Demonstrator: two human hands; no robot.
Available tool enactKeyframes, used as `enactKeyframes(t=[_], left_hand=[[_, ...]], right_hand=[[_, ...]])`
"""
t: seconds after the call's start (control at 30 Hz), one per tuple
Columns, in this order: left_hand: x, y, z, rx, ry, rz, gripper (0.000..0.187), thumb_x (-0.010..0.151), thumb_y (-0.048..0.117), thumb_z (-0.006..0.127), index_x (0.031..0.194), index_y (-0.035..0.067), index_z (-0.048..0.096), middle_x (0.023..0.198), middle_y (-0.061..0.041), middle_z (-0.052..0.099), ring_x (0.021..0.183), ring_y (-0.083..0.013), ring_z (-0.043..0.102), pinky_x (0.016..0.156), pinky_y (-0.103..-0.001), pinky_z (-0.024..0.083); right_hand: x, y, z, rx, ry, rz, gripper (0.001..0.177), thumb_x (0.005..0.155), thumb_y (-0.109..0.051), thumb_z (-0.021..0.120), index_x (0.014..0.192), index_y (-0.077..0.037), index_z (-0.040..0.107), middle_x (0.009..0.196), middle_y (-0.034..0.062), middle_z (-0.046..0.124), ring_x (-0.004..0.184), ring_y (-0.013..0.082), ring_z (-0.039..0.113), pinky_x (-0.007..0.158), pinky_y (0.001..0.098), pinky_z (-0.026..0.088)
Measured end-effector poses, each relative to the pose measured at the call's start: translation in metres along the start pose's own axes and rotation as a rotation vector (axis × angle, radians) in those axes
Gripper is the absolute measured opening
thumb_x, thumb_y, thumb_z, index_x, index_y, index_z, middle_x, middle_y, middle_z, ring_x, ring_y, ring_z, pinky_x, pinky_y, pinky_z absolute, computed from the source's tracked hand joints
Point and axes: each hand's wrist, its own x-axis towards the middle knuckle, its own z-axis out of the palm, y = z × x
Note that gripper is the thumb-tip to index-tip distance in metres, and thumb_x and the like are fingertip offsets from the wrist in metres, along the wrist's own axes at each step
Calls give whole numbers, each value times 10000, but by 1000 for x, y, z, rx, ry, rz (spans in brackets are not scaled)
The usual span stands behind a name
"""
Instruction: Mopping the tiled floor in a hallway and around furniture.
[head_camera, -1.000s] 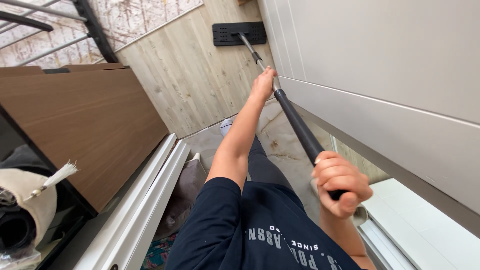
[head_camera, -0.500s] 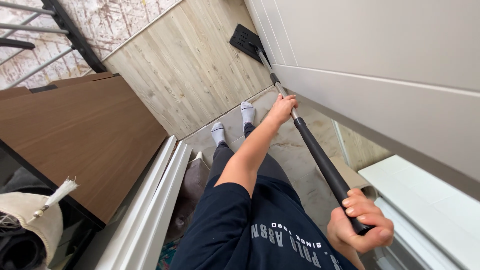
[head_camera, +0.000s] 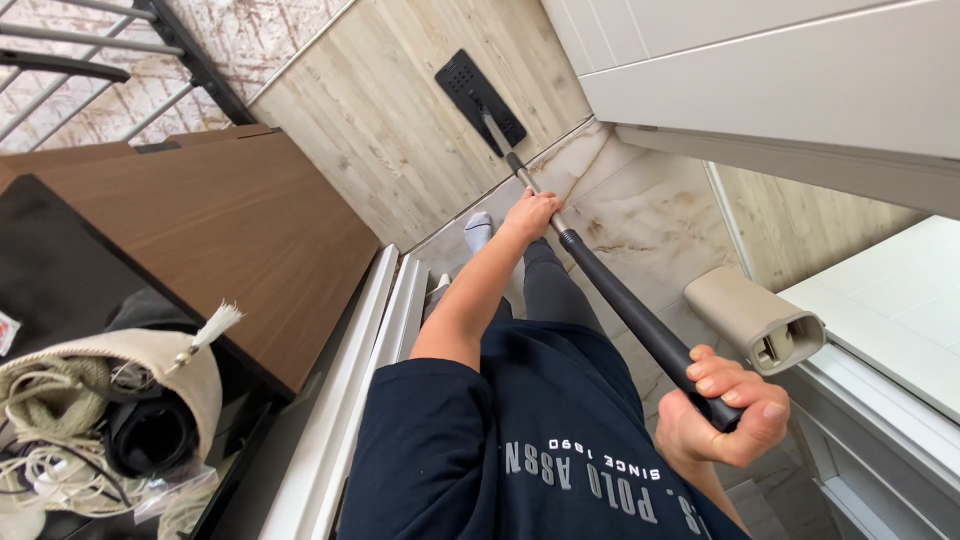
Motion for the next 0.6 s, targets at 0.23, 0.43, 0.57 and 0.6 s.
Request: enactKeyframes(t=[0.23,0.43,0.57,0.6], left_hand=[[-69,-27,5,-45,79,-70,207,793,4,647,954,133,640,1059,-82,680,1075,-320,652,1070,-514,389],[-53,1,-12,-61,285,-67,198,787,-7,644,914,145,654,1119,-80,695,1053,-350,642,1033,-514,414],[-23,31,-35,-122,246,-87,186,817,1,623,941,136,656,1064,-57,693,1041,-368,632,947,-448,484],[-10,34,-32,-125,240,-89,186,817,1,623,941,136,656,1064,-57,693,1041,-368,632,947,-448,484]], right_hand=[[-26,-11,6,53,-120,118,418,1099,-365,518,797,-90,434,601,92,473,519,230,485,660,423,507],[3,-19,-2,184,-348,27,393,1017,-408,598,852,-84,449,681,66,511,593,201,508,688,396,457],[30,-35,-16,186,-646,8,367,926,-232,831,880,-104,490,793,52,567,738,192,563,756,355,423],[36,-32,-15,182,-643,13,367,926,-232,831,880,-104,490,793,52,567,738,192,563,756,355,423]])
